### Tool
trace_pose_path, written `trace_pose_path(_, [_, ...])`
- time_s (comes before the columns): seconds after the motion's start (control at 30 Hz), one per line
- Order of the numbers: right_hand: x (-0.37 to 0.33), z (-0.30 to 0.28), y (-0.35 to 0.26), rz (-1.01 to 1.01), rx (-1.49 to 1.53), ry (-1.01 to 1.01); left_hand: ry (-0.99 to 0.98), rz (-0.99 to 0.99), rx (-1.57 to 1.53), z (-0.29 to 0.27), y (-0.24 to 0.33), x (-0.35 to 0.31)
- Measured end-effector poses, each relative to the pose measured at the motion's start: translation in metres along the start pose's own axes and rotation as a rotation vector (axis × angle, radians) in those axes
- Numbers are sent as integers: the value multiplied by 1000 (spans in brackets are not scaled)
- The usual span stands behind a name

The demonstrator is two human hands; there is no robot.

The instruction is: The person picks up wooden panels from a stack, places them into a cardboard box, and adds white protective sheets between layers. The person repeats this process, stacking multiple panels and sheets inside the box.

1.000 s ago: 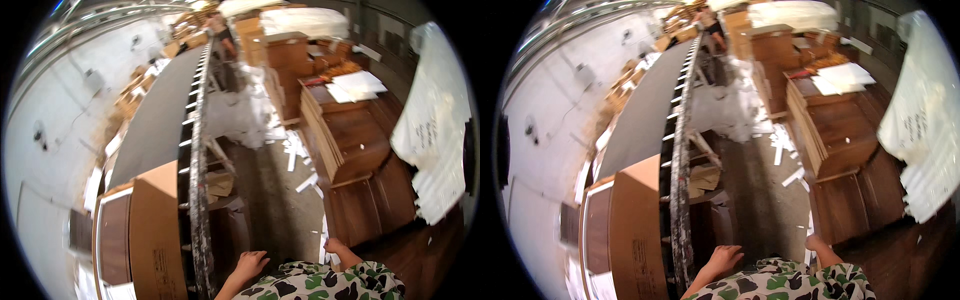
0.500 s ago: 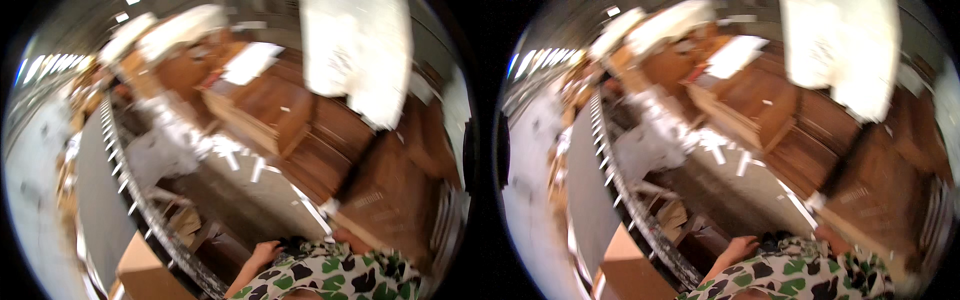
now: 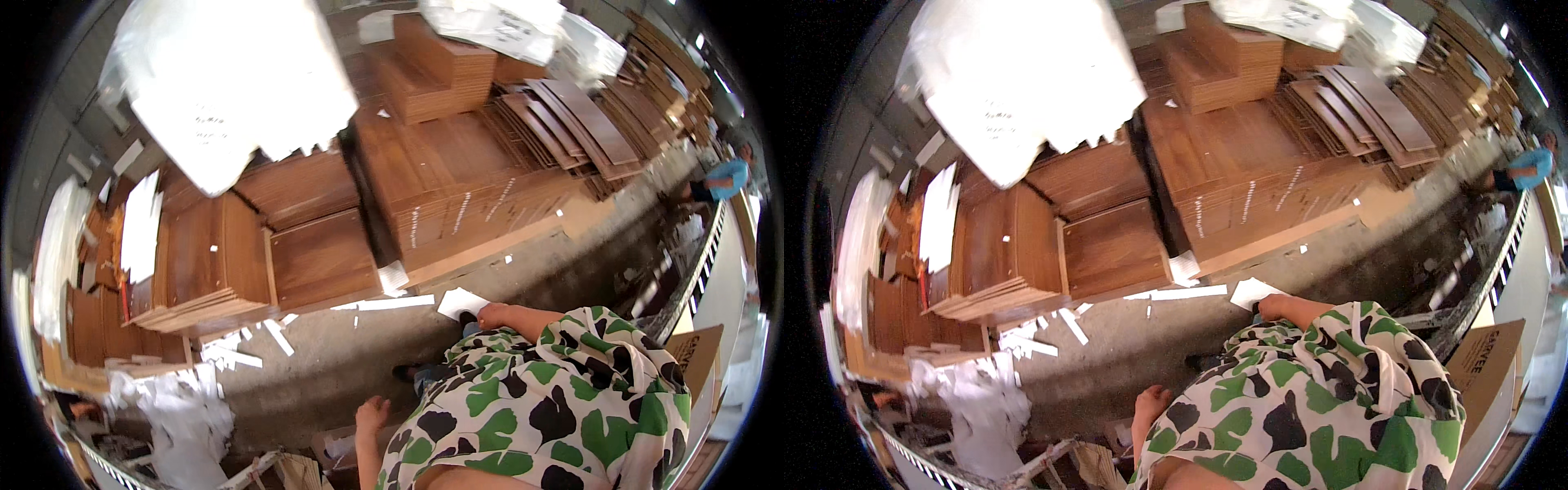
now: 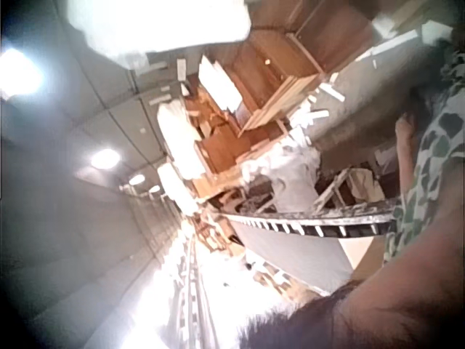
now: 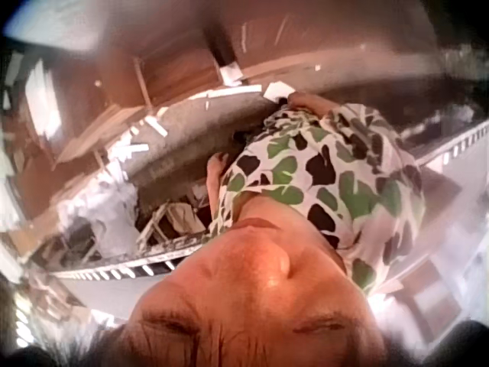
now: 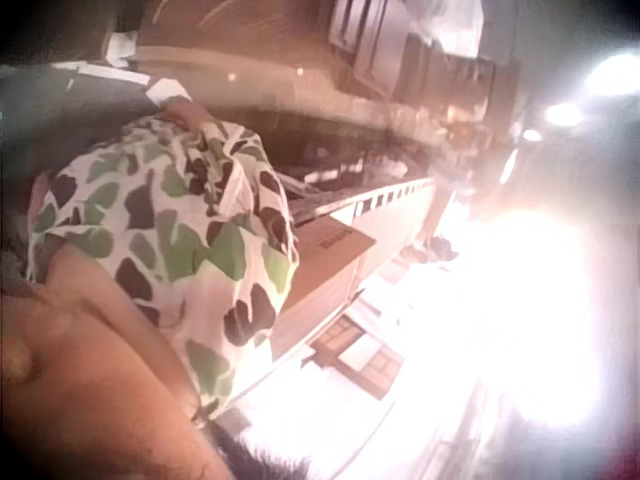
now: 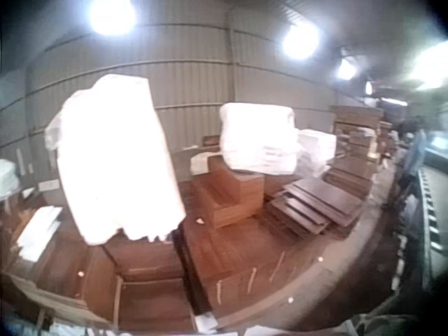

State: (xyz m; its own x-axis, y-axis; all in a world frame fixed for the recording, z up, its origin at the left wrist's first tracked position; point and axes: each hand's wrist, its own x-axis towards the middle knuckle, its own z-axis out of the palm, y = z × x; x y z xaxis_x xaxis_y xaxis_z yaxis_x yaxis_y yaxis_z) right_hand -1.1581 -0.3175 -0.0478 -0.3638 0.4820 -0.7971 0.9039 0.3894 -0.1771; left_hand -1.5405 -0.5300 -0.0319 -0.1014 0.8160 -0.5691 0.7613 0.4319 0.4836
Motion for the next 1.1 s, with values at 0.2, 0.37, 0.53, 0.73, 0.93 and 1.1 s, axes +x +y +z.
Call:
trace_pose_path(0.2, [-30, -11, 72, 128, 158, 32, 76, 52, -18, 4, 82, 36])
trace_pose_path(0.37, [-40, 33, 171, 58, 390, 295, -82, 68, 125, 48, 176, 66])
trace_pose_path(0.53, [-65, 127, 295, 291, 473, 301, -164, 247, 145, 92, 311, 102])
trace_pose_path(0.73, [-129, 225, 409, 385, 242, 180, -245, 449, 150, 95, 458, 127])
trace_pose_path(0.93, [-138, 288, 413, 670, 726, 415, -488, 581, -162, 107, 539, 158])
trace_pose_path(1.1, [-117, 313, 373, 463, 918, 287, -552, 620, -243, 140, 589, 207])
